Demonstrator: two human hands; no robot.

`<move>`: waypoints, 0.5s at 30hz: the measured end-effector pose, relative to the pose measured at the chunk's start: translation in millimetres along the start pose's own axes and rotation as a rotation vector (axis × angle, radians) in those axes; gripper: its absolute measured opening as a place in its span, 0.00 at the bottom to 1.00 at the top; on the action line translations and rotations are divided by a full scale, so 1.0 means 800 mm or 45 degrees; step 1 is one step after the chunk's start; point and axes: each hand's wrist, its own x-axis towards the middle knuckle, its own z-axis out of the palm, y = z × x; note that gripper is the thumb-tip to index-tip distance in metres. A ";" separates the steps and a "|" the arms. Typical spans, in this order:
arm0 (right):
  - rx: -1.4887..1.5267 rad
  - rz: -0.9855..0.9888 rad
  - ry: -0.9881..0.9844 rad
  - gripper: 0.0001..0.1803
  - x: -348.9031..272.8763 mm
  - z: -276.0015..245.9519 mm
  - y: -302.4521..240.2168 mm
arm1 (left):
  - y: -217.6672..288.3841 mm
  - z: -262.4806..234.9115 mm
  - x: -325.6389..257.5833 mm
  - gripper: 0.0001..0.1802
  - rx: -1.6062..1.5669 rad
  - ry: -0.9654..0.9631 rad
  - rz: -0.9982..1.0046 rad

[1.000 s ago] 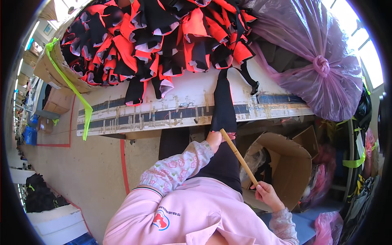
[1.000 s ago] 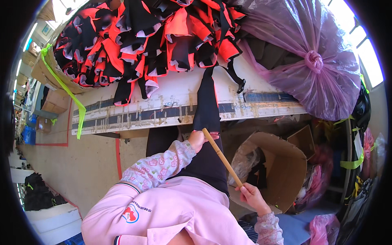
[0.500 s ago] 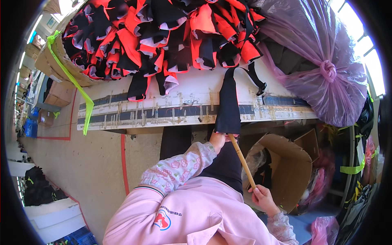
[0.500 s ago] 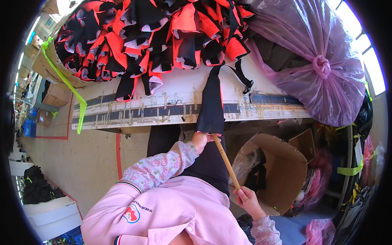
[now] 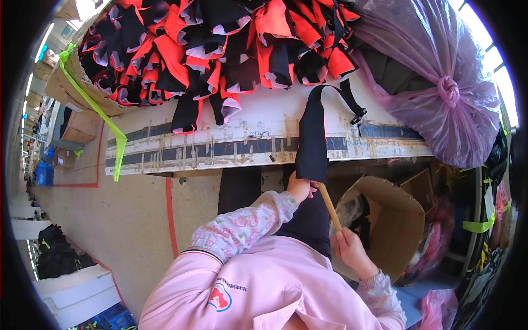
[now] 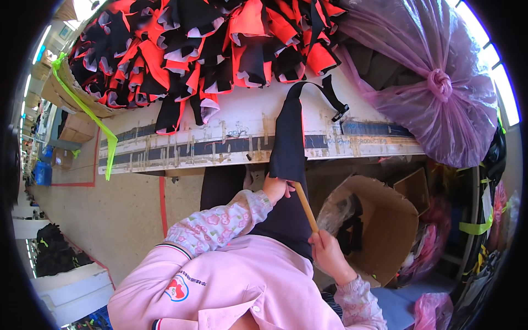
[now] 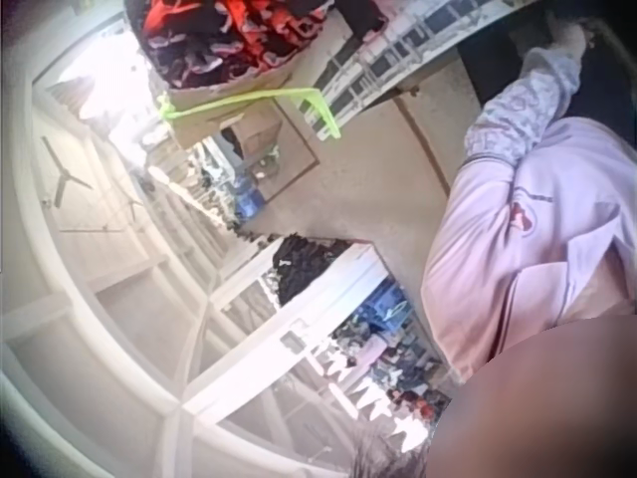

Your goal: Stuffing and preparing fabric components of safety gear using a wooden tool to push material into sleeves.

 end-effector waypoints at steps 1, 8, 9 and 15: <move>-0.064 -0.040 0.075 0.13 0.011 0.005 -0.011 | 0.000 0.001 -0.002 0.07 0.002 -0.036 -0.049; 0.254 -0.046 -0.015 0.14 0.121 0.031 -0.072 | -0.011 0.003 0.006 0.07 0.354 -0.028 0.327; 0.535 -0.032 -0.206 0.14 0.128 0.030 -0.074 | -0.010 0.002 0.009 0.08 0.669 0.115 0.515; 1.079 -0.006 -0.583 0.14 0.127 0.011 -0.065 | 0.006 0.004 0.002 0.11 0.309 -0.087 0.252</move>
